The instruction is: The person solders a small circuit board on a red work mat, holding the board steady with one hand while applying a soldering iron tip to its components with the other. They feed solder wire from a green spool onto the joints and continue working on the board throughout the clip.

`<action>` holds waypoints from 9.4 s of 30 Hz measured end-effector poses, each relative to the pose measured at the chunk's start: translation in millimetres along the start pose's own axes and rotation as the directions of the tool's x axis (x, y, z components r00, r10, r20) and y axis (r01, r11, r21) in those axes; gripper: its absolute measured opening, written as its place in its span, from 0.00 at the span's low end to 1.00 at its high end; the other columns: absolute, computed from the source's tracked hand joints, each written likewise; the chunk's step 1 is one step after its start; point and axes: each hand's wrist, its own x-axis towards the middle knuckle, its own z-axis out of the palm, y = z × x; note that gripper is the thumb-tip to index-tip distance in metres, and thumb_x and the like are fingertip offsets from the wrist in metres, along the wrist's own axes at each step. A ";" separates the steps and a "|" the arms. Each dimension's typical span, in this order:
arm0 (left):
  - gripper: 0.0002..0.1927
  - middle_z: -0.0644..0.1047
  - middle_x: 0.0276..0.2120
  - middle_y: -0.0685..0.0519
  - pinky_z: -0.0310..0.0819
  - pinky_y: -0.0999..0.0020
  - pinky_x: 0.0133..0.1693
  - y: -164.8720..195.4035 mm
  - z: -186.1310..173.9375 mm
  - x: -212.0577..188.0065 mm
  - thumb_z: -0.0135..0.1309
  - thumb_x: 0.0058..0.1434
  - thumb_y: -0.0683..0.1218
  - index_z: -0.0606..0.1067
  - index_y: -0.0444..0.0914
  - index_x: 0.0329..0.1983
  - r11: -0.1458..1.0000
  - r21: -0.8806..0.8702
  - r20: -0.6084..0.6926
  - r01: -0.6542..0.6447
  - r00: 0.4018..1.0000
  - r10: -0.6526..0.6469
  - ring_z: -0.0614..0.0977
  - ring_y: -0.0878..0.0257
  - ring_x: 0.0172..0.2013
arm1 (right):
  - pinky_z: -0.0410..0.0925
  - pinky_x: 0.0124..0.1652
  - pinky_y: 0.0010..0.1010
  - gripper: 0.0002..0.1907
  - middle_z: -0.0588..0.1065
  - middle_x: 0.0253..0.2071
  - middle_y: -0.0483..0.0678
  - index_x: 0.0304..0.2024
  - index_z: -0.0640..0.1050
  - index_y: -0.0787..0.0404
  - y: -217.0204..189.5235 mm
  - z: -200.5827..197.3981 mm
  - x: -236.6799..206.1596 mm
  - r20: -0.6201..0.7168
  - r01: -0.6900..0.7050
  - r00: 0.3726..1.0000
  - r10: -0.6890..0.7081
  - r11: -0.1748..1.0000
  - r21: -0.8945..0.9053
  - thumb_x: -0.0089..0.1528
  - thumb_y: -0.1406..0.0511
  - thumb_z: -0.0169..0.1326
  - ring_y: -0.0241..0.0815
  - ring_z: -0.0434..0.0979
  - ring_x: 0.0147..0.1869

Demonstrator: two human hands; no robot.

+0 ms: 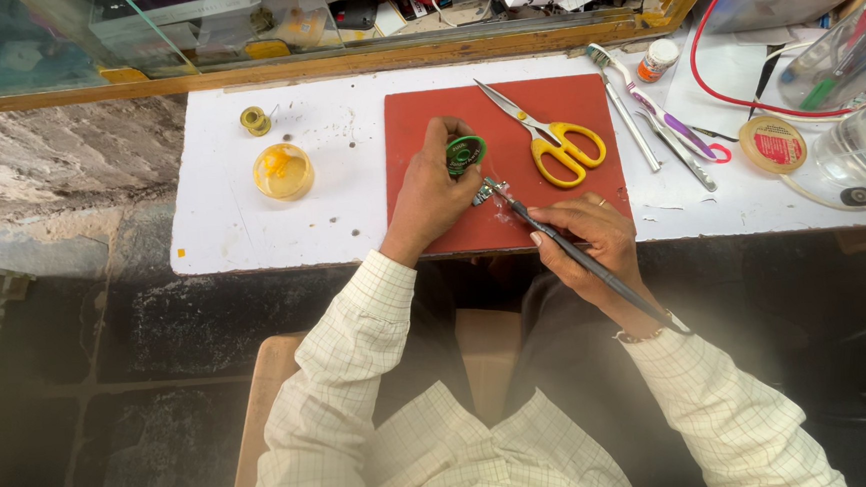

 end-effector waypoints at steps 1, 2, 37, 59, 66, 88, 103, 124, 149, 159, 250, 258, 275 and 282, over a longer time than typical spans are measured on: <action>0.19 0.79 0.42 0.48 0.79 0.60 0.43 0.2 -0.1 0.0 0.56 0.59 0.38 0.65 0.37 0.51 1.000 -0.001 -0.003 -0.010 1.000 0.010 0.85 0.54 0.42 | 0.68 0.37 0.26 0.14 0.81 0.38 0.49 0.48 0.82 0.65 0.0 -0.2 0.0 0.001 0.004 1.000 -0.004 1.000 -0.005 0.59 0.69 0.63 0.38 0.73 0.37; 0.19 0.79 0.42 0.48 0.79 0.60 0.43 0.3 -0.2 -0.1 0.56 0.59 0.37 0.65 0.37 0.51 1.000 -0.003 -0.006 -0.021 1.000 0.021 0.85 0.53 0.42 | 0.68 0.38 0.26 0.14 0.81 0.38 0.49 0.48 0.82 0.65 0.0 -0.4 0.0 0.002 0.008 1.000 -0.008 1.000 -0.010 0.59 0.68 0.63 0.38 0.73 0.37; 0.20 0.80 0.47 0.47 0.79 0.59 0.48 -6.8 0.3 2.7 0.58 0.63 0.40 0.64 0.37 0.55 1.000 0.001 0.040 0.002 0.999 -0.002 0.85 0.52 0.49 | 0.70 0.36 0.24 0.14 0.81 0.39 0.49 0.46 0.82 0.65 1.1 4.4 -0.1 -0.043 -0.031 0.999 0.031 1.000 -0.005 0.58 0.73 0.62 0.37 0.74 0.39; 0.20 0.79 0.48 0.48 0.79 0.60 0.50 -8.9 -0.6 4.3 0.58 0.63 0.40 0.64 0.37 0.54 1.000 0.006 0.050 -0.001 0.999 0.000 0.84 0.53 0.51 | 0.69 0.35 0.24 0.14 0.81 0.38 0.48 0.47 0.83 0.65 3.6 6.7 1.6 -0.022 -0.077 0.997 0.077 0.997 0.014 0.57 0.73 0.63 0.36 0.73 0.37; 0.20 0.79 0.49 0.48 0.79 0.60 0.50 -10.0 -0.8 4.6 0.58 0.63 0.40 0.64 0.37 0.55 1.000 0.006 0.049 -0.004 0.999 0.003 0.84 0.53 0.51 | 0.69 0.36 0.24 0.14 0.81 0.38 0.48 0.47 0.83 0.65 4.8 6.6 2.7 -0.026 -0.066 0.997 0.066 0.998 0.014 0.57 0.73 0.62 0.36 0.74 0.38; 0.20 0.78 0.51 0.46 0.79 0.60 0.51 -13.7 -0.6 5.4 0.57 0.64 0.39 0.64 0.36 0.56 0.999 -0.027 0.045 -0.020 0.999 0.021 0.83 0.52 0.53 | 0.70 0.36 0.24 0.15 0.81 0.39 0.49 0.47 0.83 0.65 8.0 8.6 4.0 -0.028 -0.065 0.997 0.065 0.998 0.008 0.57 0.73 0.62 0.37 0.75 0.39; 0.19 0.79 0.50 0.47 0.79 0.61 0.51 -14.8 -1.4 6.4 0.57 0.64 0.39 0.65 0.36 0.55 0.999 -0.043 0.043 -0.014 0.999 0.016 0.84 0.53 0.53 | 0.69 0.36 0.24 0.14 0.81 0.39 0.49 0.47 0.83 0.65 13.3 12.9 3.3 -0.036 -0.052 0.998 0.052 0.999 0.005 0.57 0.72 0.62 0.36 0.74 0.38; 0.18 0.80 0.49 0.47 0.79 0.61 0.51 -25.2 -4.5 9.8 0.57 0.64 0.39 0.66 0.37 0.55 1.000 -0.029 0.051 0.006 0.999 -0.005 0.84 0.54 0.53 | 0.70 0.37 0.25 0.15 0.81 0.39 0.49 0.48 0.82 0.65 21.4 22.8 5.7 -0.032 -0.060 0.998 0.060 0.998 0.001 0.57 0.73 0.62 0.37 0.74 0.39; 0.19 0.78 0.51 0.47 0.78 0.60 0.52 -54.5 -6.7 19.4 0.57 0.64 0.39 0.65 0.37 0.55 0.999 -0.027 0.039 -0.021 0.999 0.022 0.83 0.53 0.53 | 0.69 0.38 0.27 0.14 0.82 0.39 0.49 0.46 0.82 0.66 39.2 42.0 10.8 -0.061 -0.034 0.998 0.033 0.999 -0.019 0.57 0.73 0.62 0.39 0.74 0.37; 0.19 0.79 0.49 0.46 0.78 0.64 0.51 -70.6 -9.8 23.8 0.57 0.63 0.38 0.66 0.37 0.55 0.990 -0.144 -0.020 0.011 1.000 -0.014 0.83 0.59 0.50 | 0.58 0.28 0.16 0.12 0.76 0.38 0.44 0.50 0.80 0.69 43.1 44.3 5.2 -0.104 -0.202 0.968 0.229 0.954 0.222 0.64 0.74 0.59 0.23 0.65 0.28; 0.27 0.79 0.37 0.48 0.80 0.64 0.36 -7.1 -1.3 0.3 0.58 0.60 0.38 0.63 0.40 0.61 1.000 -0.002 0.143 0.005 0.990 -0.005 0.85 0.59 0.35 | 0.67 0.34 0.25 0.13 0.80 0.36 0.47 0.44 0.83 0.64 20.0 14.2 -10.7 -0.067 0.040 0.997 -0.039 0.999 0.017 0.55 0.72 0.63 0.36 0.73 0.35; 0.26 0.79 0.36 0.48 0.79 0.63 0.36 -7.6 -1.2 0.2 0.58 0.61 0.38 0.63 0.40 0.61 1.000 0.017 0.135 0.019 0.991 -0.021 0.84 0.58 0.34 | 0.67 0.33 0.25 0.14 0.80 0.34 0.48 0.42 0.83 0.64 16.4 14.4 -6.0 -0.027 0.085 0.996 -0.087 0.995 -0.056 0.52 0.72 0.63 0.36 0.71 0.32; 0.26 0.79 0.49 0.46 0.80 0.61 0.40 -13.1 -0.2 0.1 0.60 0.61 0.38 0.64 0.40 0.60 0.994 0.026 0.083 -0.103 0.991 0.100 0.85 0.54 0.43 | 0.67 0.34 0.26 0.15 0.80 0.34 0.48 0.43 0.83 0.64 15.5 16.7 -4.9 -0.023 0.105 0.994 -0.107 0.992 -0.074 0.52 0.73 0.63 0.38 0.72 0.33; 0.27 0.80 0.46 0.46 0.80 0.62 0.38 -11.2 -0.2 -0.9 0.59 0.61 0.38 0.64 0.40 0.61 1.000 0.026 0.118 0.001 0.993 -0.005 0.86 0.55 0.40 | 0.68 0.33 0.25 0.15 0.80 0.34 0.47 0.42 0.83 0.63 17.5 14.9 -7.2 -0.019 0.078 0.997 -0.079 0.996 -0.046 0.52 0.73 0.63 0.37 0.72 0.33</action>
